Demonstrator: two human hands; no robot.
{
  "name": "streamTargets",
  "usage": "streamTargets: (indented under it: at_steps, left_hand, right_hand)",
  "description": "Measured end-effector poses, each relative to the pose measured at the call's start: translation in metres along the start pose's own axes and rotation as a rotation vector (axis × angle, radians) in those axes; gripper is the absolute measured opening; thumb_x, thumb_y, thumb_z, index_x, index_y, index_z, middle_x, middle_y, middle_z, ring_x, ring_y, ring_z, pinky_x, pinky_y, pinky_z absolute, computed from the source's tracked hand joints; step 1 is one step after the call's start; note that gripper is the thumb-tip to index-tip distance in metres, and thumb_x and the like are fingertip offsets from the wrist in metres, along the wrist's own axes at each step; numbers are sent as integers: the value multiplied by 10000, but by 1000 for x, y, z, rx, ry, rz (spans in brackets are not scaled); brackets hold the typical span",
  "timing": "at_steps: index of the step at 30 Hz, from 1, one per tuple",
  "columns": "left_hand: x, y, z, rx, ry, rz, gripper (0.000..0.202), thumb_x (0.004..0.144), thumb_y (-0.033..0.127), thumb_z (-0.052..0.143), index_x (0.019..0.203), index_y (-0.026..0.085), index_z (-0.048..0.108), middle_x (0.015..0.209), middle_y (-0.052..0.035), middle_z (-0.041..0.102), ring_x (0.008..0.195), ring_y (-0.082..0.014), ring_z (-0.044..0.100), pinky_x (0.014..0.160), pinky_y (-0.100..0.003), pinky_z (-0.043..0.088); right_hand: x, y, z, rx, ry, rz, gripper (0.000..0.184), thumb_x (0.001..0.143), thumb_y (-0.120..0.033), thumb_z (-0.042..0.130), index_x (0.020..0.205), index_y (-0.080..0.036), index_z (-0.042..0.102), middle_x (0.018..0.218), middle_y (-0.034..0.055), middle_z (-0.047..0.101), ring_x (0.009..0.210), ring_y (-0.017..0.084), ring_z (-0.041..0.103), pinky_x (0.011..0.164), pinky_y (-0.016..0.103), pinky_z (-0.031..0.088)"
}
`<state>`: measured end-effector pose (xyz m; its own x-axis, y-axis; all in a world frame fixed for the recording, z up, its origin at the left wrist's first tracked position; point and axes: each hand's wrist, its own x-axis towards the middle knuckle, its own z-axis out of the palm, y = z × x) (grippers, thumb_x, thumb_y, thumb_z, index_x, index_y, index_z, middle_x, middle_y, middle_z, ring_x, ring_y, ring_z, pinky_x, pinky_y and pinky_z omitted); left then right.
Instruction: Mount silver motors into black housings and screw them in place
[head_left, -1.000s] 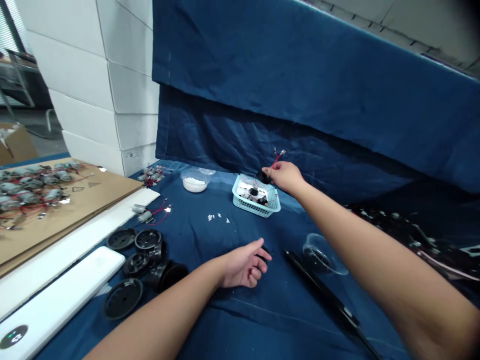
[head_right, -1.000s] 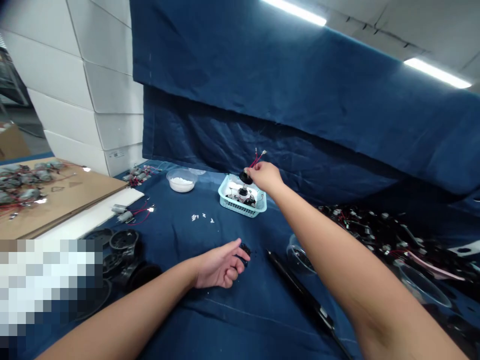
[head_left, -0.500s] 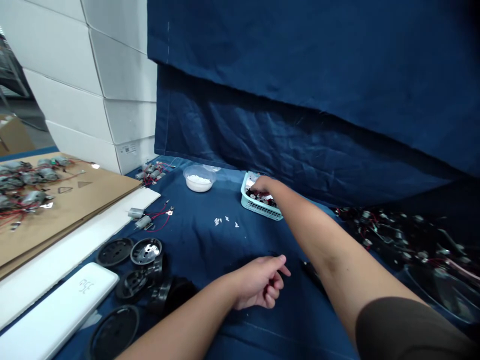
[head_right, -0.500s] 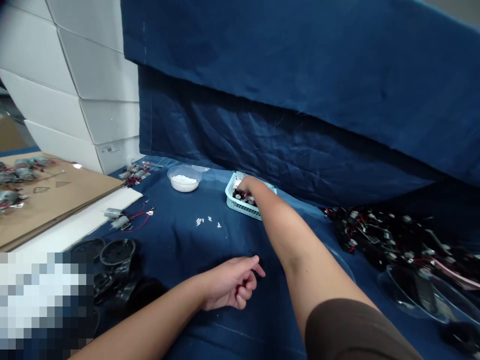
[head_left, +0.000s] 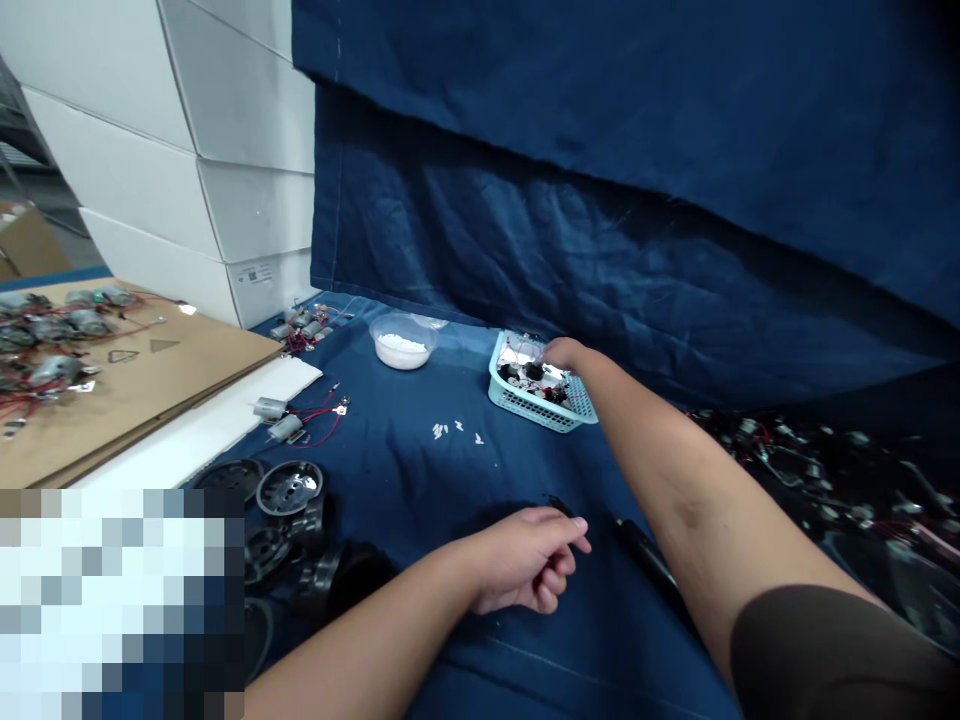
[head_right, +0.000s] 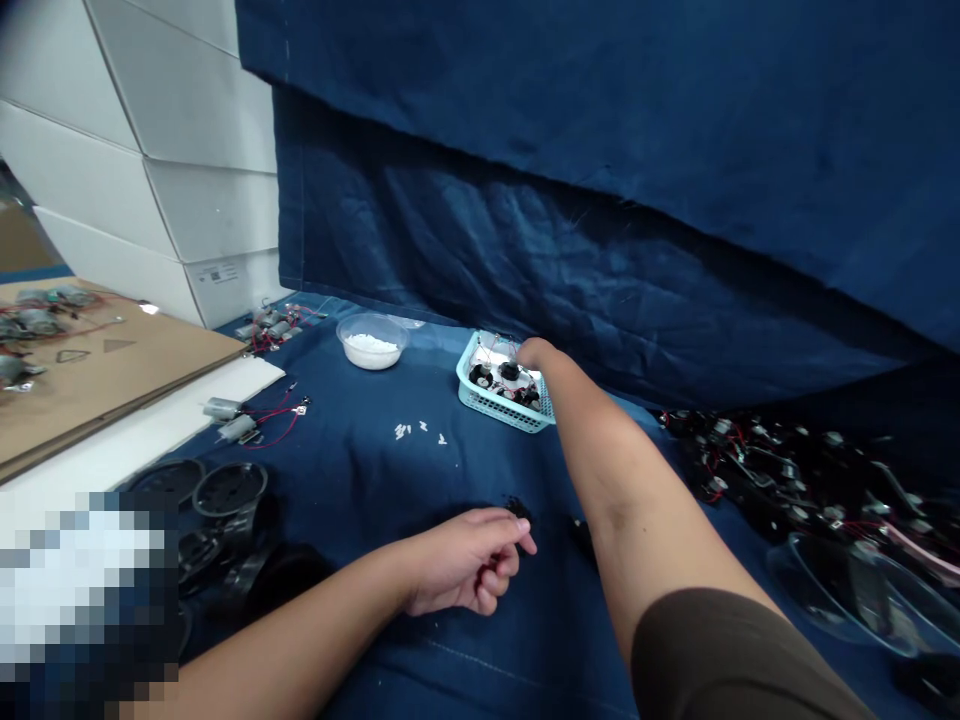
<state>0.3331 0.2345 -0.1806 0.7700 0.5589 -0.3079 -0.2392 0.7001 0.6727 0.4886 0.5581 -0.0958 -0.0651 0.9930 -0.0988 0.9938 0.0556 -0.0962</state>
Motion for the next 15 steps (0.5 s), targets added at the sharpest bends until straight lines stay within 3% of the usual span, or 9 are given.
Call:
streamTargets:
  at_steps: [6, 15]
  left_hand:
    - [1, 0, -1, -4, -12, -3, 299, 983, 467, 722, 1007, 192, 605, 725, 49, 448, 570, -60, 323, 579, -208, 278]
    - [0, 0, -1, 8, -18, 4, 343, 953, 502, 751, 1029, 201, 605, 742, 52, 444, 588, -62, 325, 591, -208, 277]
  right_hand:
    - [-1, -2, 17, 92, -188, -17, 382, 1044, -380, 707, 1359, -167, 663, 1329, 109, 692, 1124, 245, 718, 949, 448, 639]
    - [-19, 5, 10, 63, -307, -39, 321, 1042, -385, 713, 1263, -153, 701, 1240, 93, 726, 1060, 221, 732, 920, 422, 642]
